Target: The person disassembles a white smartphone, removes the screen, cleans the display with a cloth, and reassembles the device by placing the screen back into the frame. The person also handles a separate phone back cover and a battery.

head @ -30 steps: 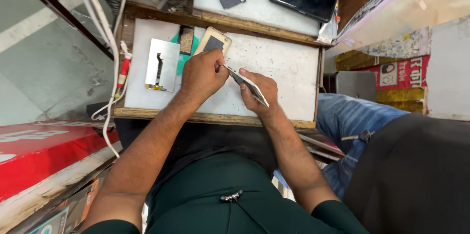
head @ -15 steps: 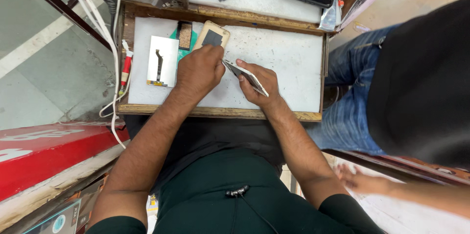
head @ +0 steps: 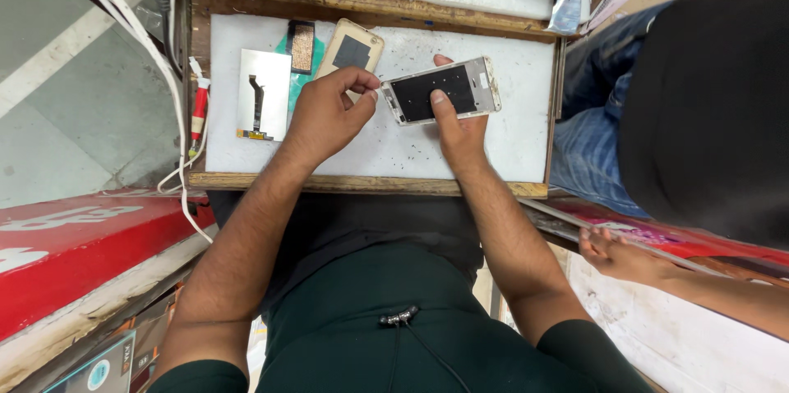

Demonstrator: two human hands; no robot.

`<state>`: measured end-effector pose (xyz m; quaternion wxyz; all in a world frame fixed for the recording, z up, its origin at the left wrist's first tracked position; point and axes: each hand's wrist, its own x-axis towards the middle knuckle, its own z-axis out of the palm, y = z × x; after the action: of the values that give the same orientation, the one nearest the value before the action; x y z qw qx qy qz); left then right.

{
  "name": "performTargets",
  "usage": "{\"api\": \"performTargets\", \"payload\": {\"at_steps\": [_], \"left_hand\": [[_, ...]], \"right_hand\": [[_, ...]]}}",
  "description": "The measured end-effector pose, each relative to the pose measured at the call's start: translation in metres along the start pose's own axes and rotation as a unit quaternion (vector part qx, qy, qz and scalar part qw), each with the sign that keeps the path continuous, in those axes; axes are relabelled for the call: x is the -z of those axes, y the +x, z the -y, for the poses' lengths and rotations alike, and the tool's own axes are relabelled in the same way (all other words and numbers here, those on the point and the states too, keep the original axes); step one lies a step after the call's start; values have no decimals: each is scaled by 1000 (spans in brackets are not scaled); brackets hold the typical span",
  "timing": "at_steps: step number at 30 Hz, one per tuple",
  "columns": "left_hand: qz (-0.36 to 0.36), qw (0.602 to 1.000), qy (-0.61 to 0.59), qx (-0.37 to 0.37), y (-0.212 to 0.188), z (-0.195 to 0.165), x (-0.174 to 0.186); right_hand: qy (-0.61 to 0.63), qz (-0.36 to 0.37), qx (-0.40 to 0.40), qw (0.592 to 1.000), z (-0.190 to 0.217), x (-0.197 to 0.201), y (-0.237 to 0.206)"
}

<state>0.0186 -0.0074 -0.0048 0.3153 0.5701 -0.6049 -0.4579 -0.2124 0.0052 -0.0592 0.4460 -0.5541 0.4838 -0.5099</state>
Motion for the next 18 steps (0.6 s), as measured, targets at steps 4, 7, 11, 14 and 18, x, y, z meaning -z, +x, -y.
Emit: {"api": "performTargets", "payload": {"at_steps": [4, 7, 11, 14, 18], "left_hand": [[-28, 998, 40, -26, -1, 1, -2], [-69, 994, 66, -57, 0, 5, -5], [-28, 994, 11, -102, -1, 8, -13], [23, 992, -74, -97, -5, 5, -22], [-17, 986, -164, -36, -10, 2, -27]], "right_hand": [[-8, 4, -1, 1000, 3, -1, 2], [85, 0, -30, 996, 2, -1, 5], [251, 1, -128, 959, -3, 0, 8], [273, 14, -137, 952, -5, -2, 8], [283, 29, -90, 954, -2, -1, 10]]}}
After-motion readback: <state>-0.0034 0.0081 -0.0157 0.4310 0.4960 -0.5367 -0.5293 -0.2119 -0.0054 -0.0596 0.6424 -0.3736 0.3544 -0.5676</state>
